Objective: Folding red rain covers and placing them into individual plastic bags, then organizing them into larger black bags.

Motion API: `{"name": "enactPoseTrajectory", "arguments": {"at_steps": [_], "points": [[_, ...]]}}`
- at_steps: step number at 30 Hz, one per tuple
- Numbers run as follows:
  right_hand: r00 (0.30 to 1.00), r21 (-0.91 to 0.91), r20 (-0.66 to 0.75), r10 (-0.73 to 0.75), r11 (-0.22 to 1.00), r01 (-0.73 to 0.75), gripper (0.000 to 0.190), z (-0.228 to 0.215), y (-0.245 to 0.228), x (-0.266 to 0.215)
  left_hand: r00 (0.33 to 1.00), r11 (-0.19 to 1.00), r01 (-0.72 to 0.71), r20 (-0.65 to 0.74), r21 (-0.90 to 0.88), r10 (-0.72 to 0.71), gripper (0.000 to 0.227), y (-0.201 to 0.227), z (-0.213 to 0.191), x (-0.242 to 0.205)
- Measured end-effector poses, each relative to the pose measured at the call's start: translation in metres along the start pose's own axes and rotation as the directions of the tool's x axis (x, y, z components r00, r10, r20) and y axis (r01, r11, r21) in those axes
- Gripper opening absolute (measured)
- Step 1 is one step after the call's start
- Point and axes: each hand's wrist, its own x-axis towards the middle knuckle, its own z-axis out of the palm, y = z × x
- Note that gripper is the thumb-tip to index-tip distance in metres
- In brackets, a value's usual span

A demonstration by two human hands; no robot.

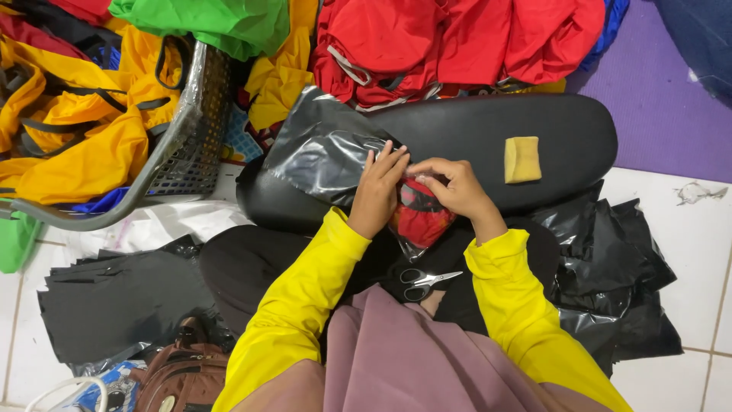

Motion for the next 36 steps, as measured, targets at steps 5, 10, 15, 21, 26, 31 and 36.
{"name": "enactPoseTrajectory", "arguments": {"at_steps": [5, 10, 15, 21, 26, 31, 36], "points": [[0.998, -0.083, -0.043, 0.048, 0.995, -0.051, 0.023, 0.009, 0.023, -0.007, 0.984, 0.988, -0.155, 0.09, 0.013, 0.154, 0.043, -0.01, -0.002, 0.0], [0.985, -0.074, -0.124, 0.12, 0.989, -0.13, 0.026, 0.023, 0.036, -0.015, 0.975, 0.962, -0.205, 0.127, 0.18, 0.184, 0.045, -0.01, -0.003, 0.001], [0.996, -0.149, -0.088, -0.009, 0.989, -0.004, 0.022, 0.027, 0.035, -0.015, 0.969, 0.99, -0.118, 0.227, 0.076, 0.098, 0.056, -0.019, -0.008, 0.001], [0.949, -0.08, -0.254, 0.185, 0.974, -0.211, 0.023, 0.04, 0.038, -0.015, 0.963, 0.943, -0.269, 0.064, 0.197, 0.261, 0.043, -0.019, 0.012, -0.001], [0.896, 0.191, -0.35, 0.271, 0.958, -0.216, 0.022, 0.043, 0.082, -0.013, 0.98, 0.987, -0.107, -0.153, 0.119, 0.124, 0.054, 0.007, 0.003, -0.003], [0.843, 0.32, -0.392, 0.369, 0.914, -0.251, 0.027, 0.027, 0.097, -0.01, 0.807, 0.959, 0.283, -0.533, -0.031, -0.255, 0.064, 0.014, 0.007, -0.008], [0.827, 0.366, -0.416, 0.378, 0.902, -0.228, 0.029, 0.03, 0.104, -0.008, 0.48, 0.446, 0.605, -0.144, -0.66, -0.865, 0.087, 0.008, 0.021, -0.019]]}}
